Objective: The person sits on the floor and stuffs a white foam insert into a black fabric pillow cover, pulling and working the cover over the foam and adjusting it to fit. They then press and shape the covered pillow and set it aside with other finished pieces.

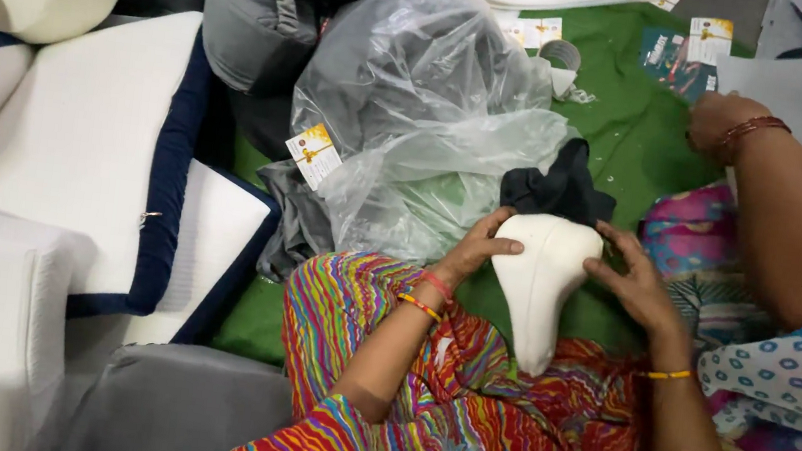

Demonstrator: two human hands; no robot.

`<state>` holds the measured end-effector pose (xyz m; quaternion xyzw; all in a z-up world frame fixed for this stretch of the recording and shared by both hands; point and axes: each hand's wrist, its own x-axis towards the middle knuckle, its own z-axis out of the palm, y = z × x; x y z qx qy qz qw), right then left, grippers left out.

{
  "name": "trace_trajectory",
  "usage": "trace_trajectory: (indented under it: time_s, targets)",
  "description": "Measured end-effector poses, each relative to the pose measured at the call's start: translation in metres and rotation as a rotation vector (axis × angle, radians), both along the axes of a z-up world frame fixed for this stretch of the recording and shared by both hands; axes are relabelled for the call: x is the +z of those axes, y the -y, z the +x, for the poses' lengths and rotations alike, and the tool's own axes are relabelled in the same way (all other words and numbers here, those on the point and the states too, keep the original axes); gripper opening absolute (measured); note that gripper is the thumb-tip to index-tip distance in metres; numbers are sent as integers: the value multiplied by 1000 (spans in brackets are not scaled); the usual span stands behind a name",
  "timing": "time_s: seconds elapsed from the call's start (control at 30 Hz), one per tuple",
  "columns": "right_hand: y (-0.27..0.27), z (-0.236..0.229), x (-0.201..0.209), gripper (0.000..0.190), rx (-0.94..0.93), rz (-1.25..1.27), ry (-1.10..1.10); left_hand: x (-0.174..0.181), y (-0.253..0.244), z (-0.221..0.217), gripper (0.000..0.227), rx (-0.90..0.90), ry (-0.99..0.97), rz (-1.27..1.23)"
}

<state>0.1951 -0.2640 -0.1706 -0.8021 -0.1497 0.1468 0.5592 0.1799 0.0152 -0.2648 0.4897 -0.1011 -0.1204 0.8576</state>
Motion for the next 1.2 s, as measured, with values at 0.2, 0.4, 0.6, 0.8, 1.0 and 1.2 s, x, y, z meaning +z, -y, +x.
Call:
trace_trajectory:
  time_s: [0.2,0.4,0.6,0.8,1.0,1.2]
  targets:
    - [-10,8,-2,55,-18,-251,143,-7,-11,-4,54,-35,-63,-35]
    - [-9,-25,-28,49,-9,-101,-27,53,-16,-29,81,-42,61,-133]
    - [-12,-47,-13,51,137,-26,239,44,-28,-63,82,54,232,34]
    - [-84,-11,109,56,294,210,-4,138,-87,-63,88,452,396,208]
    - [-184,4,84,71,570,-54,10,79,-177,-58,87,600,346,500]
    - [-135,57,-95,71,377,19,-62,55,-166,-54,64,380,226,546]
